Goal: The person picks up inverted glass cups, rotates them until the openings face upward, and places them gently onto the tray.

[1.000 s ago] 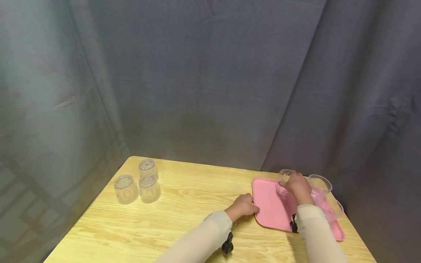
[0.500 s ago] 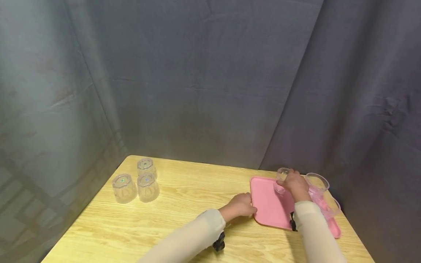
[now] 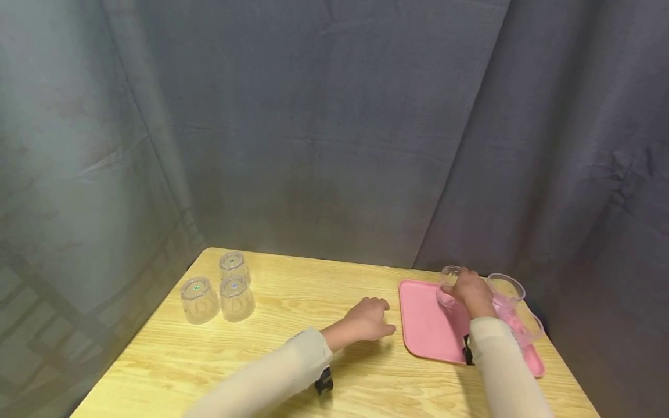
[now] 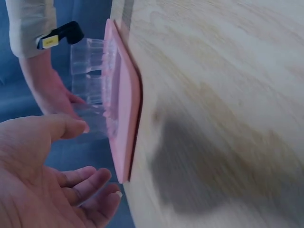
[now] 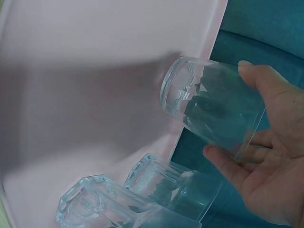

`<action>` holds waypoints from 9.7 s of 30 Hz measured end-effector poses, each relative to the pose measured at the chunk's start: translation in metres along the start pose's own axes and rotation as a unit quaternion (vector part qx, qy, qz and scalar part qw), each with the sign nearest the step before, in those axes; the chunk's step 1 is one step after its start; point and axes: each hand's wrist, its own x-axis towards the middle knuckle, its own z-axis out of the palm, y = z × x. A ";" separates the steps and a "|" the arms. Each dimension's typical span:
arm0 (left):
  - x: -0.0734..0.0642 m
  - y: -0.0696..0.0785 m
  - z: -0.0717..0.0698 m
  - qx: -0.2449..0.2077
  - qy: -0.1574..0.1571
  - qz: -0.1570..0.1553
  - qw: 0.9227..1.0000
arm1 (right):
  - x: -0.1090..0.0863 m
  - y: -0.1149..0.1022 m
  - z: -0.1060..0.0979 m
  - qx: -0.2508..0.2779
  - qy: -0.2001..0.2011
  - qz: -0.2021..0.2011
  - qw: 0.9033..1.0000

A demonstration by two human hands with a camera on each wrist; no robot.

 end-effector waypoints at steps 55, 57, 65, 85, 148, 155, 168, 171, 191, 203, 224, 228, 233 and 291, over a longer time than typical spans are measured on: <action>-0.090 -0.096 -0.077 0.135 0.075 0.004 0.988 | -0.002 0.002 0.006 -0.005 0.006 -0.014 1.000; -0.093 -0.101 -0.079 0.136 0.078 0.000 0.988 | -0.001 0.002 0.006 -0.006 0.008 -0.013 1.000; -0.104 -0.124 -0.089 0.141 0.099 0.000 0.985 | -0.002 0.000 0.005 -0.010 0.012 -0.009 1.000; -0.146 -0.183 -0.118 0.165 0.131 -0.037 0.977 | -0.005 0.001 0.005 -0.006 0.008 -0.016 1.000; -0.149 -0.240 -0.134 0.079 0.079 -0.145 0.983 | -0.005 0.002 0.008 -0.003 0.010 0.009 1.000; -0.142 -0.245 -0.135 0.074 0.068 -0.162 0.982 | -0.005 0.002 0.008 0.003 0.006 0.009 1.000; -0.138 -0.250 -0.130 0.050 0.047 -0.183 0.981 | -0.006 0.002 0.009 -0.002 0.007 0.005 1.000; -0.138 -0.250 -0.130 0.044 0.046 -0.180 0.982 | -0.006 0.002 0.010 0.000 0.004 0.008 1.000; -0.134 -0.252 -0.125 0.027 0.038 -0.176 0.983 | -0.011 0.003 0.007 0.001 0.015 0.000 1.000; -0.135 -0.255 -0.124 0.026 0.046 -0.165 0.985 | -0.011 0.002 0.007 -0.007 0.016 -0.003 1.000; -0.143 -0.245 -0.128 0.024 0.065 -0.166 0.984 | -0.010 0.005 0.006 -0.006 0.011 -0.007 1.000; -0.144 -0.242 -0.129 0.025 0.075 -0.164 0.983 | -0.009 0.007 0.005 0.001 0.006 -0.003 1.000; -0.145 -0.239 -0.131 0.023 0.087 -0.159 0.983 | -0.008 0.008 0.006 -0.002 0.006 -0.004 1.000; -0.152 -0.198 -0.130 -0.168 0.205 -0.136 0.954 | -0.050 -0.010 0.019 0.089 0.201 -0.112 0.969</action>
